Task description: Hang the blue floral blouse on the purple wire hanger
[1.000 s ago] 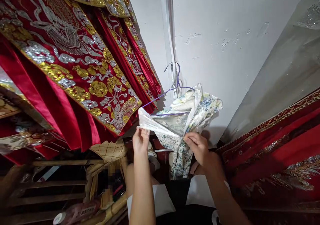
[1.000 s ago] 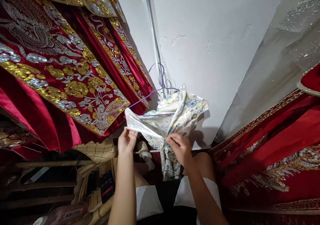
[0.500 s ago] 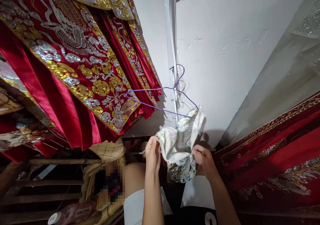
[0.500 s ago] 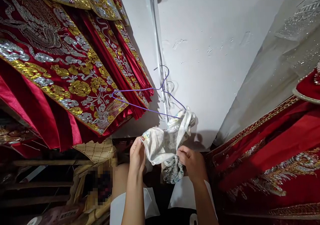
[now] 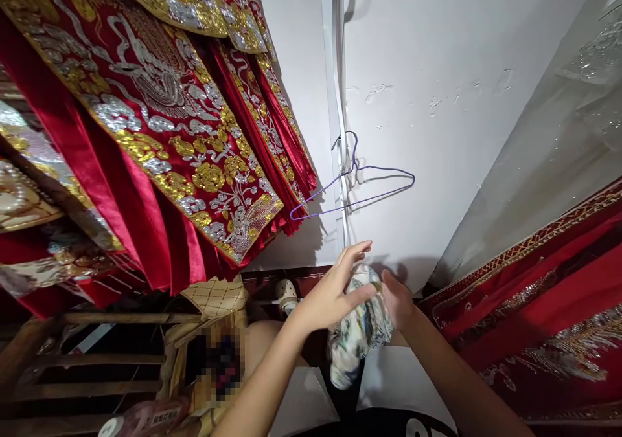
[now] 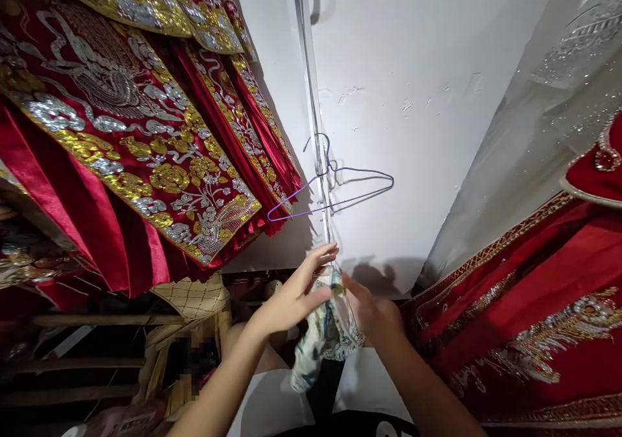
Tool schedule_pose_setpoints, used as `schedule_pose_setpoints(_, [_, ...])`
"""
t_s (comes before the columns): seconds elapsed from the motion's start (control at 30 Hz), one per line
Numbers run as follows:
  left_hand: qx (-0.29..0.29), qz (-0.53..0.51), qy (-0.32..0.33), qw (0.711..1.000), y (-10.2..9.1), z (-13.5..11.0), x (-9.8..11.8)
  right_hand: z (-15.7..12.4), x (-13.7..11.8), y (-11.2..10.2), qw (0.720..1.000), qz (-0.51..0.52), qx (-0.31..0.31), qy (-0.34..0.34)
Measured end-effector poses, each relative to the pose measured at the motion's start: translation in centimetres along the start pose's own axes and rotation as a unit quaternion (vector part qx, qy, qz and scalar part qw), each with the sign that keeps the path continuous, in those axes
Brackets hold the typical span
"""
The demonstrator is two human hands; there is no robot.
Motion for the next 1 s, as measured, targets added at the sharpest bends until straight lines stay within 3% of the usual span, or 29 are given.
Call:
schedule_pose_setpoints(0.1, [-0.060,-0.027,-0.036,0.997,-1.5,0.1,-2.2,0.9,-2.2,0.3,0.989,-0.007,-0.140,0.041])
schedule_pose_setpoints(0.13, [-0.068,-0.022,-0.046,0.996,-1.8,-0.2,-3.1,1.3,-3.1,0.1,0.985,-0.042,-0.160,0.049])
schedule_pose_setpoints(0.17, [-0.071,-0.002,-0.056,0.996,-2.1,-0.6,-3.8,1.8,-4.2,-0.4,0.983,-0.093,-0.150,0.043])
schedule_pose_setpoints(0.23, [-0.070,0.085,-0.076,0.991,-2.8,-1.7,-5.0,3.1,-6.4,-1.6,0.976,-0.206,-0.061,-0.025])
schedule_pose_setpoints(0.33, [-0.025,0.243,-0.122,0.962,-4.8,-3.1,-5.5,5.9,-9.0,-3.1,0.934,-0.295,0.058,-0.191])
schedule_pose_setpoints(0.4, [0.014,0.308,-0.168,0.936,-6.7,-3.6,-5.6,8.0,-9.2,-3.9,0.905,-0.315,0.106,-0.265])
schedule_pose_setpoints(0.47, [0.033,0.355,-0.215,0.909,-8.6,-3.7,-5.9,10.0,-8.1,-4.7,0.898,-0.332,0.110,-0.268])
schedule_pose_setpoints(0.53, [0.054,0.394,-0.247,0.884,-10.1,-3.8,-6.5,11.2,-6.3,-5.5,0.908,-0.346,0.080,-0.222])
schedule_pose_setpoints(0.63, [0.105,0.434,-0.270,0.853,-11.6,-3.6,-6.9,11.0,-4.5,-7.0,0.913,-0.365,0.063,-0.173])
schedule_pose_setpoints(0.73, [0.147,0.465,-0.233,0.841,-12.3,-2.9,-5.9,8.9,-4.9,-8.6,0.896,-0.398,0.097,-0.171])
schedule_pose_setpoints(0.9, [0.162,0.456,-0.091,0.870,-12.1,-1.4,-1.9,5.5,-7.9,-10.1,0.874,-0.418,0.162,-0.185])
schedule_pose_setpoints(1.0, [0.175,0.465,-0.086,0.863,-12.1,-0.6,-0.2,4.6,-8.9,-9.8,0.877,-0.412,0.156,-0.191])
Point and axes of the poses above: each hand's wrist, its own z-axis towards the middle knuckle, its own y-axis out of the palm, x = y × z, the point moved 2 cm from there along z, towards the middle knuckle, and after that the axes turned 12 degrees about -y, right-handed, at the moved point
